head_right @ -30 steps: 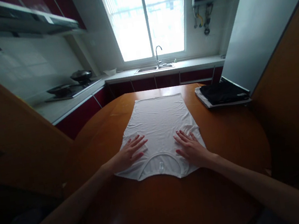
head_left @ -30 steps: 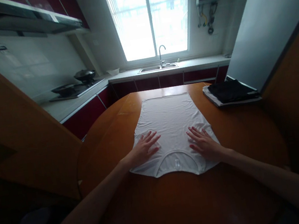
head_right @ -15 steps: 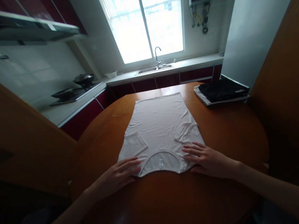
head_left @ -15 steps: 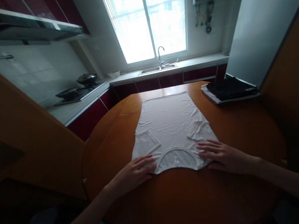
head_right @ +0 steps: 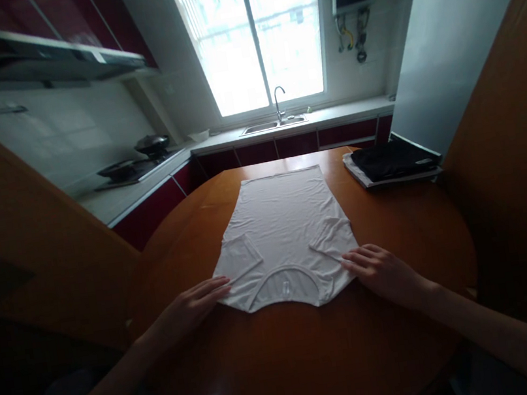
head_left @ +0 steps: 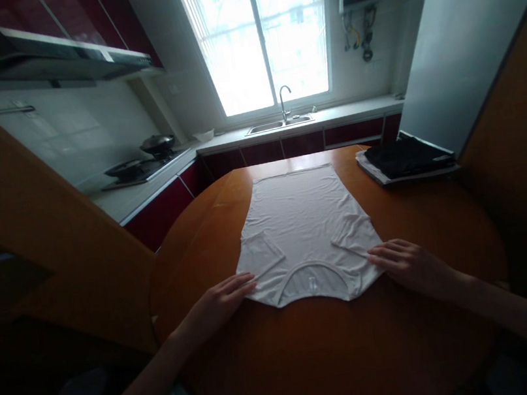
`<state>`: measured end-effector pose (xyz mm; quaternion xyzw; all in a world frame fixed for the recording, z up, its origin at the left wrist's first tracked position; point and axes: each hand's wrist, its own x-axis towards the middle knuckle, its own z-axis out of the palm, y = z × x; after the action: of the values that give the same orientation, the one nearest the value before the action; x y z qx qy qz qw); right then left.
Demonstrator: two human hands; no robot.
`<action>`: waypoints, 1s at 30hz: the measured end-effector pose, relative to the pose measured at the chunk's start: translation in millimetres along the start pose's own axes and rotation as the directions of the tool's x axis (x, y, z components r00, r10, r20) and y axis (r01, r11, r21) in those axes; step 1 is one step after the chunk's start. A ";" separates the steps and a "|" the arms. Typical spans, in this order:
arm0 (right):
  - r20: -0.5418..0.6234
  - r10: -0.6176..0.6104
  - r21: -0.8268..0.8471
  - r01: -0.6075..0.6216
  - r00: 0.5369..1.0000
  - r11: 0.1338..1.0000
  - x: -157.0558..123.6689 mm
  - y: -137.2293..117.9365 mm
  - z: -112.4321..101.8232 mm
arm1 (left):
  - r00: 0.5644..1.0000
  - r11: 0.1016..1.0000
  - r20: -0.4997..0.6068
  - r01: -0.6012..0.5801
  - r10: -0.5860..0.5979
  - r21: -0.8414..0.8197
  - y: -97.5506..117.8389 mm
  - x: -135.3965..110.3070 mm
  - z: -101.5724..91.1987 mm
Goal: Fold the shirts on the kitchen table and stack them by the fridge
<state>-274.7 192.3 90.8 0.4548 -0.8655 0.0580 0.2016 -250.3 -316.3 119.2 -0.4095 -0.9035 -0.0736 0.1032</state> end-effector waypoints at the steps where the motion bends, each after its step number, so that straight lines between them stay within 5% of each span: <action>1: -0.027 0.003 0.028 -0.002 1.000 1.000 -3.4 3.5 2.3 | 0.999 1.000 -0.035 -0.014 0.013 -0.026 -2.1 -2.5 3.7; 9: -0.101 0.060 0.214 -0.037 0.993 0.976 -14.4 12.4 3.5 | 0.987 0.980 -0.160 -0.030 -0.003 -0.199 1.3 -4.9 8.4; 17: 0.072 0.101 0.393 -0.121 0.992 0.911 -12.0 6.2 -27.1 | 0.998 0.926 0.018 0.065 -0.063 -0.373 17.3 -6.6 -22.4; 24: 0.237 0.299 0.585 -0.382 0.924 0.716 -9.1 3.8 -60.9 | 0.978 0.850 0.186 0.173 -0.090 -0.497 33.1 1.3 -58.2; 30: 0.241 0.472 0.679 -0.495 0.848 0.543 21.3 23.7 -64.6 | 0.976 0.841 0.067 0.212 -0.206 -0.498 12.8 26.5 -65.2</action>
<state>-285.5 208.1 160.2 0.2409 -0.8655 0.4382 -0.0292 -249.4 -302.9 189.4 -0.3216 -0.8928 -0.3146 -0.0207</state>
